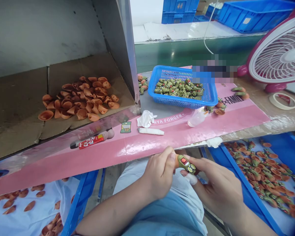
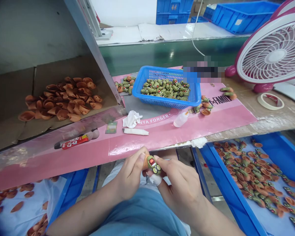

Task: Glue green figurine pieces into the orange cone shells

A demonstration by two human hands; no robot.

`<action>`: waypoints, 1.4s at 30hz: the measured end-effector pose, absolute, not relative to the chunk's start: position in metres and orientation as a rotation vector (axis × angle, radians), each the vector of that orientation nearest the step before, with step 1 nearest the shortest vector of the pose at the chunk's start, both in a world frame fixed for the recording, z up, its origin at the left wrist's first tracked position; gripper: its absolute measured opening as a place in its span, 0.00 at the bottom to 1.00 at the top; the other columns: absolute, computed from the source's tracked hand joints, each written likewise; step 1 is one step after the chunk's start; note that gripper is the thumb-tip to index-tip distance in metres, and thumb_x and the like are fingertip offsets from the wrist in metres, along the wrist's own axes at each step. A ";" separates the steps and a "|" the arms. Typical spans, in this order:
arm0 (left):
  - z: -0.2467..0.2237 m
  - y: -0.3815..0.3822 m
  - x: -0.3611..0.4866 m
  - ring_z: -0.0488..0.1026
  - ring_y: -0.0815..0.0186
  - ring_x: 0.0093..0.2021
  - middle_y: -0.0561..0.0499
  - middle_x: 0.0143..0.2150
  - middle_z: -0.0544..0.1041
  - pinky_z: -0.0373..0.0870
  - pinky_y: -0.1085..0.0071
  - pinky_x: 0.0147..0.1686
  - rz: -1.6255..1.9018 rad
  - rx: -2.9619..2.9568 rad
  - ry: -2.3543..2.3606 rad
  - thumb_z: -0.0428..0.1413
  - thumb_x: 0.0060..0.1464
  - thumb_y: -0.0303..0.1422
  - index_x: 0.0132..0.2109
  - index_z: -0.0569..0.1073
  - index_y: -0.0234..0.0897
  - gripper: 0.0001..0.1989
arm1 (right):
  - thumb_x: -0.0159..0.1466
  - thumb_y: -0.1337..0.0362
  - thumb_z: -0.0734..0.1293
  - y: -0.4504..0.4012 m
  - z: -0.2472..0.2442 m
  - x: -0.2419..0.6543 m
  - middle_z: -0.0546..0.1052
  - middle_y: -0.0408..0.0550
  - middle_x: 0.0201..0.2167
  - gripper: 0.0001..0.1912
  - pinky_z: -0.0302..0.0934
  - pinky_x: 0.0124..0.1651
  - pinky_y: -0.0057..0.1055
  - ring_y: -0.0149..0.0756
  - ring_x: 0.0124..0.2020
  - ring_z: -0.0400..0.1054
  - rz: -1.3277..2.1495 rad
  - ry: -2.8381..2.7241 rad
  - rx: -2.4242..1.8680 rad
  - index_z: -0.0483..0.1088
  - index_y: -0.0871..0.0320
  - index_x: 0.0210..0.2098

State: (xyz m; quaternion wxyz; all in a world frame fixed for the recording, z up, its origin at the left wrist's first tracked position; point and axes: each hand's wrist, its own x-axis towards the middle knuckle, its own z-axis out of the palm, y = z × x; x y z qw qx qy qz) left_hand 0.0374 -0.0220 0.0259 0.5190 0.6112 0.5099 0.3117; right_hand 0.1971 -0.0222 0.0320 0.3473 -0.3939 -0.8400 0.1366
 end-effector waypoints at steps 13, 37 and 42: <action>0.018 -0.025 0.044 0.59 0.69 0.25 0.53 0.23 0.62 0.56 0.71 0.29 0.945 1.181 1.040 0.33 0.60 0.42 0.29 0.59 0.36 0.19 | 0.55 0.67 0.66 -0.013 0.042 0.197 0.74 0.43 0.28 0.15 0.63 0.28 0.20 0.25 0.24 0.67 0.665 -2.109 -0.998 0.64 0.58 0.43; 0.024 -0.026 0.046 0.56 0.69 0.23 0.56 0.21 0.58 0.52 0.71 0.26 0.837 1.315 1.148 0.33 0.59 0.42 0.28 0.56 0.38 0.18 | 0.63 0.60 0.51 -0.011 0.038 0.197 0.60 0.42 0.18 0.13 0.44 0.24 0.27 0.30 0.20 0.53 0.124 -2.542 -1.044 0.54 0.57 0.23; 0.026 -0.027 0.044 0.56 0.69 0.23 0.56 0.21 0.58 0.51 0.71 0.26 0.781 1.374 1.147 0.32 0.59 0.42 0.28 0.56 0.38 0.18 | 0.63 0.60 0.51 -0.014 0.040 0.197 0.60 0.41 0.18 0.13 0.45 0.24 0.27 0.30 0.19 0.53 0.135 -2.548 -1.049 0.54 0.57 0.24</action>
